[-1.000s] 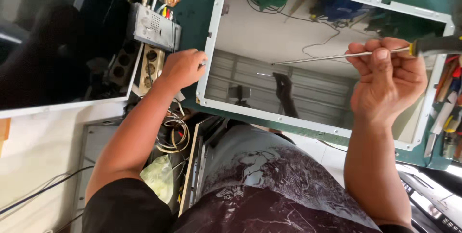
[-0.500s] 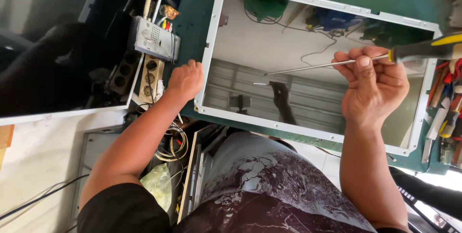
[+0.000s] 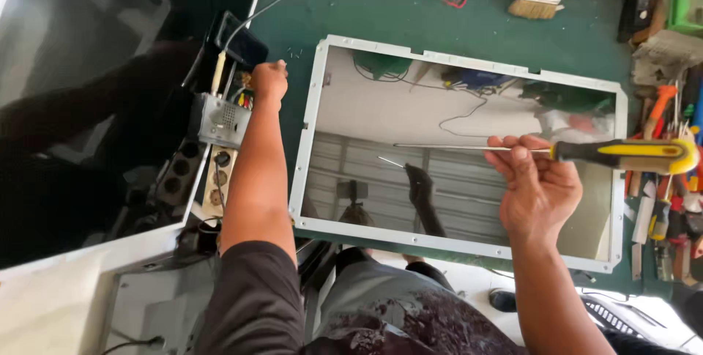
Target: The person brushes the surface of a monitor, uses a screwdriver to remove several screws from the metal frame, and then lifts the metal frame off the monitor assembly.
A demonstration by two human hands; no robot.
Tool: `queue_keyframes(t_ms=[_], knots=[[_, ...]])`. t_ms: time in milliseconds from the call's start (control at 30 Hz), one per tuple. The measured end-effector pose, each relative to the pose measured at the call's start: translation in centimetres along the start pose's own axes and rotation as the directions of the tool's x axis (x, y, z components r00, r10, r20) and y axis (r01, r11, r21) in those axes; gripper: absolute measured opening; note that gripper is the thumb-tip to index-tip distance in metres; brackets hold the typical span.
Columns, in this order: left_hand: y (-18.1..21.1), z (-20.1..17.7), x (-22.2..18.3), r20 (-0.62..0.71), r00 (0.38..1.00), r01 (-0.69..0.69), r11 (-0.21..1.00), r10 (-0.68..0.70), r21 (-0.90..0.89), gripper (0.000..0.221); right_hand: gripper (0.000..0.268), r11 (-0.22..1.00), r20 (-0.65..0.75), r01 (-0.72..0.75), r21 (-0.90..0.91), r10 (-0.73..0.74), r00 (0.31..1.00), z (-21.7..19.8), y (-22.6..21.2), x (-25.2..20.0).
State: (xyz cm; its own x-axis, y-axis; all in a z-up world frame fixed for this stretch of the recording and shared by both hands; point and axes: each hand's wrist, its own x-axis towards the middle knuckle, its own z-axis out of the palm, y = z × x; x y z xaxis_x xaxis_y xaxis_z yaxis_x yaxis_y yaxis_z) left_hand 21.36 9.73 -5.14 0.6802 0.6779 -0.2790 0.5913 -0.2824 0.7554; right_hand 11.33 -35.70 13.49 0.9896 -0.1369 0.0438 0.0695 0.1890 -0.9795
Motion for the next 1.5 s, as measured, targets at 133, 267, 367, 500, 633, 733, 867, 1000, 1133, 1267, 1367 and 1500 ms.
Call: queue_keyframes(t_ms=[133,267,367,500,633,733,867,1000,1133,1267,1367,1500], knots=[[-0.9,0.3,1.1,-0.088,0.996,-0.006,1.0,0.007,0.018,0.041,0.011,1.0,0.032,0.013,-0.025,-0.012,0.999,2.4,1.0,1.4],[-1.7,-0.9,-2.9,-0.112,0.962,-0.262,0.956,0.248,-0.132,0.029,0.01,0.996,0.189,0.088,-0.008,-0.085,0.978,5.8,4.7,4.3],[-1.9,-1.3,-5.6,0.058,0.96,-0.273,0.961,0.275,-0.037,0.034,0.012,0.989,0.302,0.141,0.044,-0.148,0.942,11.0,6.7,6.3],[-1.8,-0.8,-7.9,0.075,0.904,-0.416,0.907,0.42,-0.068,0.051,0.016,0.979,0.445,0.204,-0.009,-0.179,0.878,17.7,7.6,8.3],[-1.5,-0.3,-8.7,0.216,0.885,-0.405,0.911,0.413,-0.084,0.067,0.014,0.859,0.59,0.395,-0.325,-0.142,0.795,22.5,7.7,9.4],[-1.2,0.1,-8.8,0.21,0.893,-0.393,0.917,0.398,-0.071,0.067,0.006,0.843,0.647,0.441,-0.307,-0.155,0.747,24.6,8.7,9.9],[-1.3,0.7,-8.5,0.154,0.866,-0.469,0.88,0.476,-0.082,0.066,0.009,0.839,0.657,0.466,-0.28,-0.186,0.73,25.7,9.6,10.3],[-1.6,0.7,-8.4,0.168,0.884,-0.428,0.899,0.437,-0.091,0.065,0.007,0.842,0.655,0.465,-0.273,-0.192,0.731,26.0,9.8,10.2],[-1.6,0.8,-8.4,0.159,0.881,-0.44,0.895,0.446,-0.07,0.063,0.007,0.834,0.669,0.475,-0.281,-0.185,0.72,26.0,9.5,10.2],[-1.5,0.9,-8.4,0.172,0.905,-0.381,0.921,0.389,-0.079,0.064,0.006,0.864,0.67,0.451,-0.224,-0.199,0.715,26.2,9.5,10.1],[-1.7,1.0,-8.2,0.179,0.911,-0.363,0.928,0.373,-0.086,0.066,0.009,0.841,0.671,0.496,-0.217,-0.241,0.702,26.3,9.6,10.0],[-1.2,0.7,-8.1,0.234,0.914,-0.337,0.941,0.332,-0.019,0.064,0.026,0.715,0.673,0.608,-0.346,-0.262,0.691,26.8,9.4,10.0]])
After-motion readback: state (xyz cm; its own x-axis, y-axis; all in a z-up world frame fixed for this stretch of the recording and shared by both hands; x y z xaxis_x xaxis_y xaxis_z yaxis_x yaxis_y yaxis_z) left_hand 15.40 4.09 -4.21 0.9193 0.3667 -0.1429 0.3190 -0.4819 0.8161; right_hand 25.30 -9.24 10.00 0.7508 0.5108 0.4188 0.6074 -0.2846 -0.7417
